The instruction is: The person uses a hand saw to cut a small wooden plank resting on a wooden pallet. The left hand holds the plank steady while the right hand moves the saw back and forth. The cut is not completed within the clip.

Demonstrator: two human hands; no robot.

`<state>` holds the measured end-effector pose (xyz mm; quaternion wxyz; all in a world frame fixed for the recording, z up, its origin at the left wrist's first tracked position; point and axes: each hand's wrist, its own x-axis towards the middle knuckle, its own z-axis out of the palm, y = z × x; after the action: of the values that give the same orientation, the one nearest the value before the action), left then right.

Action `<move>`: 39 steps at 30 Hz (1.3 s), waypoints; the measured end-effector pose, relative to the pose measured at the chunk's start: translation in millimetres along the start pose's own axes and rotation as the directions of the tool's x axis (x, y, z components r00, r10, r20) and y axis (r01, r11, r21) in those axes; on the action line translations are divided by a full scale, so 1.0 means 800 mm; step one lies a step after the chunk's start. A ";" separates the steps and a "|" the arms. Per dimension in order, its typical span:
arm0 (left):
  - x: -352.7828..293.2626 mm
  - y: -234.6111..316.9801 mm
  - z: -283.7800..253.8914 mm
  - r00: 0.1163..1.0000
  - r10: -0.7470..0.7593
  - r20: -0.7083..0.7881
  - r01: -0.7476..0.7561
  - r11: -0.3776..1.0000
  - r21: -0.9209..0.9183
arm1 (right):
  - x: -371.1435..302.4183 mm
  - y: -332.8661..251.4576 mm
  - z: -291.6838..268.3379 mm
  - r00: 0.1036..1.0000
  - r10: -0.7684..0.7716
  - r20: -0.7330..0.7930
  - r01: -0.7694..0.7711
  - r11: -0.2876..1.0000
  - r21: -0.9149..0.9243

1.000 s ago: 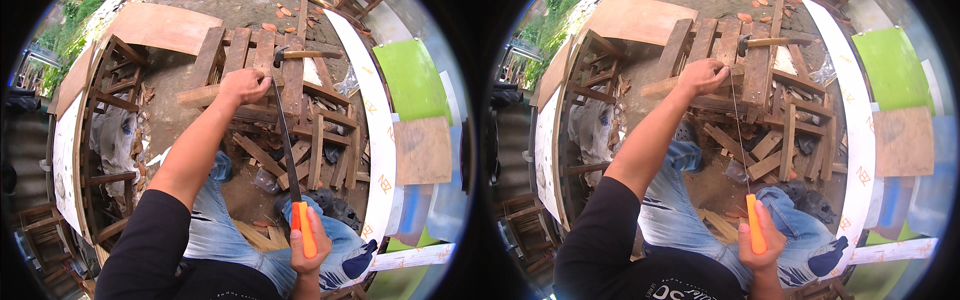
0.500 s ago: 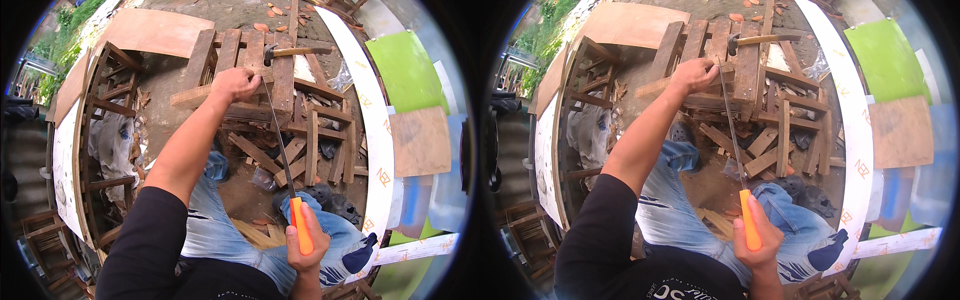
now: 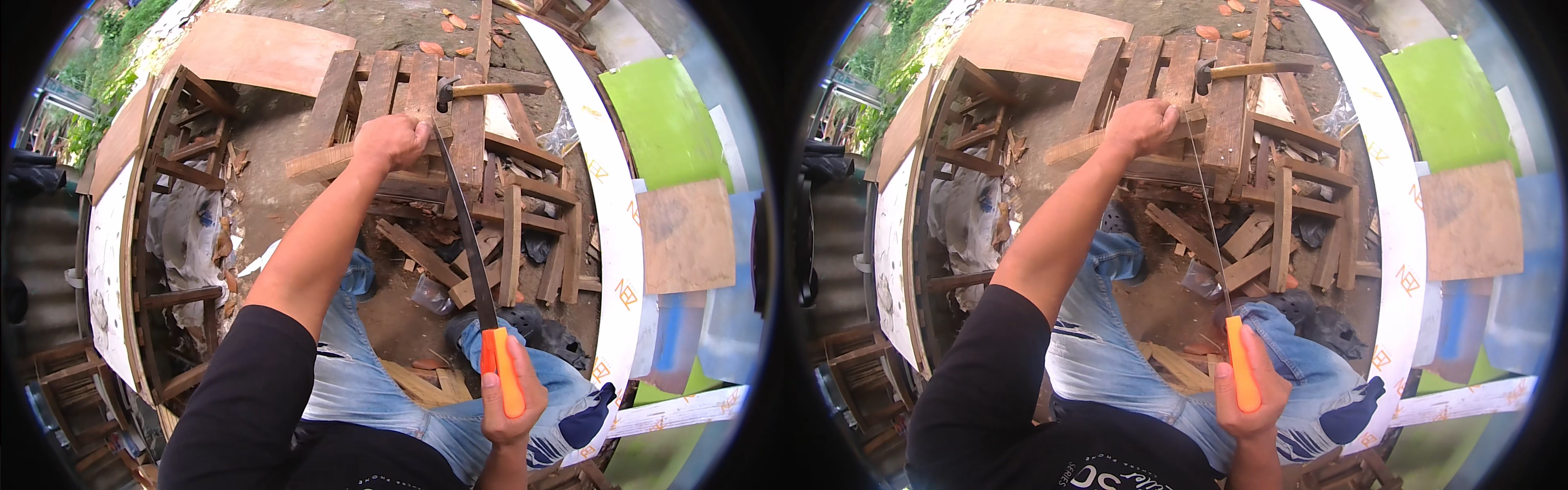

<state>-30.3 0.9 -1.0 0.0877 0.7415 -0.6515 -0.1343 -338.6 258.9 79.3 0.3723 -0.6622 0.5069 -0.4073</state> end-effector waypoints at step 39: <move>-0.009 0.009 0.000 0.998 0.001 -0.060 0.000 1.000 0.024 | 0.057 0.021 0.039 0.993 -0.121 0.001 0.121 0.992 0.038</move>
<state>-38.0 7.2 1.7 0.0984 0.7460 -0.6503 -0.1042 -309.5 213.4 59.5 0.3604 -0.6851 0.4575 -0.4375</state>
